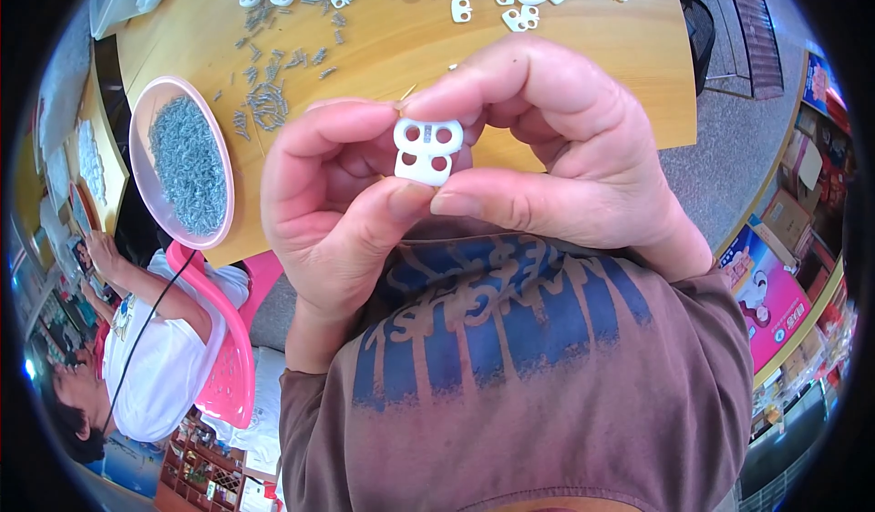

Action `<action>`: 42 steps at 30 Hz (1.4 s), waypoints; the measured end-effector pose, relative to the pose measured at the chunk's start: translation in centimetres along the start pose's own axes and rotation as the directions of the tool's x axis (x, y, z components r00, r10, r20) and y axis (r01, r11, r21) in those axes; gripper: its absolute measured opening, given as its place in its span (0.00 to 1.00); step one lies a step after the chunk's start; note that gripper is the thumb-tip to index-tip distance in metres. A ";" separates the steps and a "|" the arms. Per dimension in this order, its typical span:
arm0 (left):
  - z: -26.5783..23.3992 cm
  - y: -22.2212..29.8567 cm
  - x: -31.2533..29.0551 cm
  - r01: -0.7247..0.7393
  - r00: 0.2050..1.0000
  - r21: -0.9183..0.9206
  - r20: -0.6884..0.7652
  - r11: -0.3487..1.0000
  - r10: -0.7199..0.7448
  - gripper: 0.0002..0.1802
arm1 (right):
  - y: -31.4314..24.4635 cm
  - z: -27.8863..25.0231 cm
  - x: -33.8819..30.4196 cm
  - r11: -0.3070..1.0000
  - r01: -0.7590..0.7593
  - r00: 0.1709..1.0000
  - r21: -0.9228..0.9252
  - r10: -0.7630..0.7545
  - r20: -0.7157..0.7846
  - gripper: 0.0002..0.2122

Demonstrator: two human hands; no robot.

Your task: Assembling small hardware components by manually inserting springs into plastic housings using a needle tool.

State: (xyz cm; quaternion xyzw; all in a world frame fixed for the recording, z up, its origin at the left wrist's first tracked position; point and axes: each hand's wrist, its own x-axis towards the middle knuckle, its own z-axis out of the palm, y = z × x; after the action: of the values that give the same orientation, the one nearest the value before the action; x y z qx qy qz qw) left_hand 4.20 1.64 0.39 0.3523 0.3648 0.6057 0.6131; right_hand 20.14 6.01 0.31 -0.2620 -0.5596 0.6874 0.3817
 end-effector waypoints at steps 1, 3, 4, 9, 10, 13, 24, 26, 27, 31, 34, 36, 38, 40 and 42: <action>0.0 0.1 0.0 0.047 0.999 -0.037 -0.011 0.998 -0.047 0.19 | 0.0 0.0 0.0 1.000 0.014 1.000 -0.010 -0.014 -0.001 0.17; -0.4 -0.3 -0.1 0.031 1.000 -0.016 -0.001 0.999 -0.031 0.19 | 0.1 0.0 0.0 1.000 0.023 1.000 0.006 -0.023 -0.007 0.16; -0.6 -0.4 0.0 0.013 1.000 0.003 0.008 1.000 -0.013 0.18 | 0.1 0.0 0.0 0.999 0.032 0.999 0.021 -0.032 -0.012 0.16; -0.6 -0.2 0.0 -0.001 1.000 0.097 0.021 0.995 -0.001 0.16 | 0.1 -0.1 -0.1 0.994 0.006 1.000 0.111 -0.003 -0.021 0.15; -0.6 -0.2 0.0 -0.018 0.999 0.136 0.036 0.991 0.013 0.15 | 0.0 -0.1 -0.1 0.992 -0.011 0.999 0.129 0.015 -0.032 0.14; -1.2 0.0 -0.1 0.005 0.999 0.193 0.049 0.981 -0.015 0.14 | 0.2 -0.1 -0.1 0.985 -0.011 0.999 0.170 0.016 -0.032 0.14; -1.1 -0.4 0.0 -0.033 0.998 0.197 0.055 0.980 0.023 0.15 | 0.0 -0.2 0.0 0.999 0.049 0.999 0.016 -0.048 -0.023 0.17; -0.9 -0.5 -0.1 -0.040 0.998 0.185 0.064 0.982 0.029 0.15 | 0.0 -0.1 0.0 0.999 0.051 0.999 -0.005 -0.051 -0.016 0.17; -0.7 -0.5 -0.1 -0.028 0.999 0.156 0.040 0.987 0.022 0.15 | 0.0 -0.1 -0.1 0.999 0.034 0.999 -0.041 -0.035 -0.025 0.17; -0.9 -0.5 -0.2 -0.025 0.999 0.156 0.030 0.987 0.021 0.15 | 0.1 -0.2 -0.1 0.990 0.040 0.999 -0.133 -0.041 -0.009 0.17; -1.1 -0.4 0.0 -0.068 0.996 0.190 0.072 0.979 0.055 0.14 | 0.3 -0.3 -0.1 0.988 0.087 0.996 -0.125 -0.087 0.000 0.16; -1.4 -0.3 0.1 -0.092 0.993 0.249 0.099 0.964 0.069 0.14 | 0.4 -0.3 -0.1 0.987 0.100 0.995 -0.127 -0.100 0.006 0.16; -1.5 -0.2 0.1 -0.117 0.989 0.307 0.125 0.944 0.082 0.13 | 0.4 -0.3 -0.1 0.985 0.112 0.994 -0.129 -0.111 0.013 0.16; -1.6 -0.1 0.2 -0.134 0.983 0.317 0.159 0.939 0.087 0.13 | 0.4 -0.4 -0.1 0.960 0.187 0.982 -0.209 -0.181 0.049 0.15; -1.5 -0.2 0.2 -0.175 0.977 0.332 0.176 0.927 0.121 0.13 | 0.5 -0.4 -0.1 0.952 0.204 0.979 -0.227 -0.196 0.056 0.15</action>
State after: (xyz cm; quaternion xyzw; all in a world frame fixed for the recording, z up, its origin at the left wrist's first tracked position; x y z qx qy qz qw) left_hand 2.96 1.87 -0.53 0.5264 0.3898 0.5481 0.5202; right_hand 20.36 6.12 -0.22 -0.2352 -0.6659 0.5794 0.4069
